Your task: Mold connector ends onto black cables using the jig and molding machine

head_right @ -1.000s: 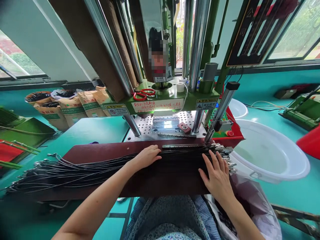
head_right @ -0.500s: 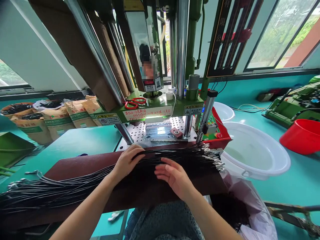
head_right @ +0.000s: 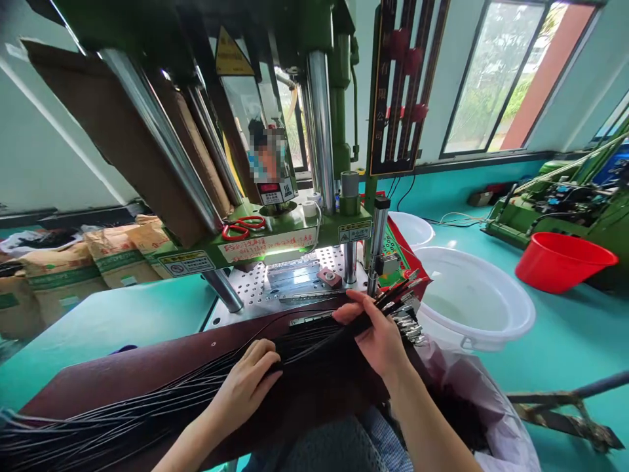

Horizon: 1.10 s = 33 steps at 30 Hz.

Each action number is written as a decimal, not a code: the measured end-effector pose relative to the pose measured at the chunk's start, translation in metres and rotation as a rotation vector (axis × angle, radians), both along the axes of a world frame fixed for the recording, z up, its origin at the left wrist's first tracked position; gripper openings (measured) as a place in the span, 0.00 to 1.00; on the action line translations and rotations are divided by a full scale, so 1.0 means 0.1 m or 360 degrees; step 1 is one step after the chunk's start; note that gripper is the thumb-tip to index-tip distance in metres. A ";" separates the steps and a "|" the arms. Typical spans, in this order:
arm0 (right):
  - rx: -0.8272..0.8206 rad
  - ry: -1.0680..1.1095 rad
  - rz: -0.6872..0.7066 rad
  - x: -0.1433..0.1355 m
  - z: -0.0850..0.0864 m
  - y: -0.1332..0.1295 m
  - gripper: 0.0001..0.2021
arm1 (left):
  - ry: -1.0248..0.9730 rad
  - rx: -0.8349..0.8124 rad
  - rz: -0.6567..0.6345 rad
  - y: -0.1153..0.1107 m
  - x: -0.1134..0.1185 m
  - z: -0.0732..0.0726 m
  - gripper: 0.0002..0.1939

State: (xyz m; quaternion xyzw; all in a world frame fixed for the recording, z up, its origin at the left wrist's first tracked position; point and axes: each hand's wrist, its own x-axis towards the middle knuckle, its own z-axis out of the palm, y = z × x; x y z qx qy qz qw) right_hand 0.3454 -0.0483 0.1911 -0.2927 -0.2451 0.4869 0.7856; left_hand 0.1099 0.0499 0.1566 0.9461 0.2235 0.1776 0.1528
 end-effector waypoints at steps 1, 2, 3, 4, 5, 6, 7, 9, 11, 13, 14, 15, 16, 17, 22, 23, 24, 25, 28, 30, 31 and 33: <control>-0.0024 -0.0115 0.0053 0.01 0.01 -0.05 0.14 | -0.0020 -0.0058 0.0008 -0.05 0.03 0.03 0.06; -0.0042 -0.0229 0.0102 0.02 0.01 -0.09 0.15 | -0.0013 -0.0148 -0.0009 -0.10 0.06 0.07 0.09; -0.0054 -0.0332 0.0152 0.02 0.02 -0.12 0.15 | 0.0028 -0.0262 -0.0046 -0.16 0.09 0.11 0.11; -0.0065 -0.0419 0.0203 0.02 0.02 -0.15 0.15 | 0.0095 -0.0386 -0.0084 -0.21 0.12 0.14 0.12; -0.0074 -0.0486 0.0252 0.03 0.02 -0.17 0.15 | 0.0179 -0.0509 -0.0117 -0.26 0.14 0.17 0.11; -0.0084 -0.0523 0.0300 0.03 0.02 -0.19 0.14 | 0.0266 -0.0625 -0.0145 -0.30 0.16 0.19 0.10; -0.0086 -0.0531 0.0336 0.03 0.02 -0.20 0.14 | 0.0346 -0.0733 -0.0164 -0.34 0.17 0.21 0.10; -0.0074 -0.0480 0.0365 0.05 0.00 -0.20 0.14 | 0.0445 -0.0890 -0.0177 -0.37 0.20 0.25 0.10; -0.0069 -0.0413 0.0335 0.06 -0.02 -0.19 0.14 | 0.0416 -0.0955 -0.0198 -0.37 0.28 0.30 0.07; -0.0094 -0.0399 0.0272 0.07 -0.02 -0.19 0.13 | 0.0298 -0.1090 -0.0266 -0.36 0.45 0.37 0.06; -0.0114 -0.0407 0.0245 0.07 -0.02 -0.19 0.12 | 0.0227 -0.1229 -0.0319 -0.35 0.58 0.41 0.07; -0.0136 -0.0417 0.0222 0.07 0.00 -0.20 0.12 | 0.0166 -0.1406 -0.0382 -0.35 0.72 0.45 0.07; -0.0155 -0.0428 0.0206 0.08 0.01 -0.22 0.12 | 0.0108 -0.1583 -0.0442 -0.35 0.87 0.49 0.08; -0.0172 -0.0432 0.0195 0.08 0.03 -0.24 0.12 | 0.0051 -0.1716 -0.0486 -0.35 1.02 0.53 0.07; -0.0144 -0.0259 -0.0007 0.18 0.06 -0.37 0.14 | -0.0138 -0.1839 -0.0472 -0.36 1.47 0.57 0.08; -0.0139 -0.0214 -0.0066 0.20 0.05 -0.39 0.13 | -0.0151 -0.1839 -0.0465 -0.36 1.49 0.55 0.08; -0.0137 -0.0179 -0.0109 0.23 0.03 -0.40 0.13 | -0.0158 -0.1843 -0.0466 -0.35 1.49 0.51 0.09; -0.0137 -0.0152 -0.0126 0.26 0.01 -0.41 0.13 | -0.0159 -0.1843 -0.0463 -0.35 1.49 0.48 0.09; -0.0092 -0.0091 -0.0095 0.33 -0.04 -0.43 0.15 | -0.0148 -0.1783 -0.0420 -0.34 1.46 0.42 0.09; -0.0022 -0.0045 -0.0113 0.37 -0.05 -0.45 0.15 | -0.0131 -0.1719 -0.0387 -0.33 1.46 0.42 0.08; 0.0010 -0.0035 -0.0132 0.40 -0.05 -0.46 0.15 | -0.0114 -0.1694 -0.0373 -0.33 1.46 0.43 0.08; 0.0048 -0.0053 -0.0150 0.43 -0.03 -0.49 0.15 | -0.0084 -0.1668 -0.0346 -0.34 1.47 0.46 0.09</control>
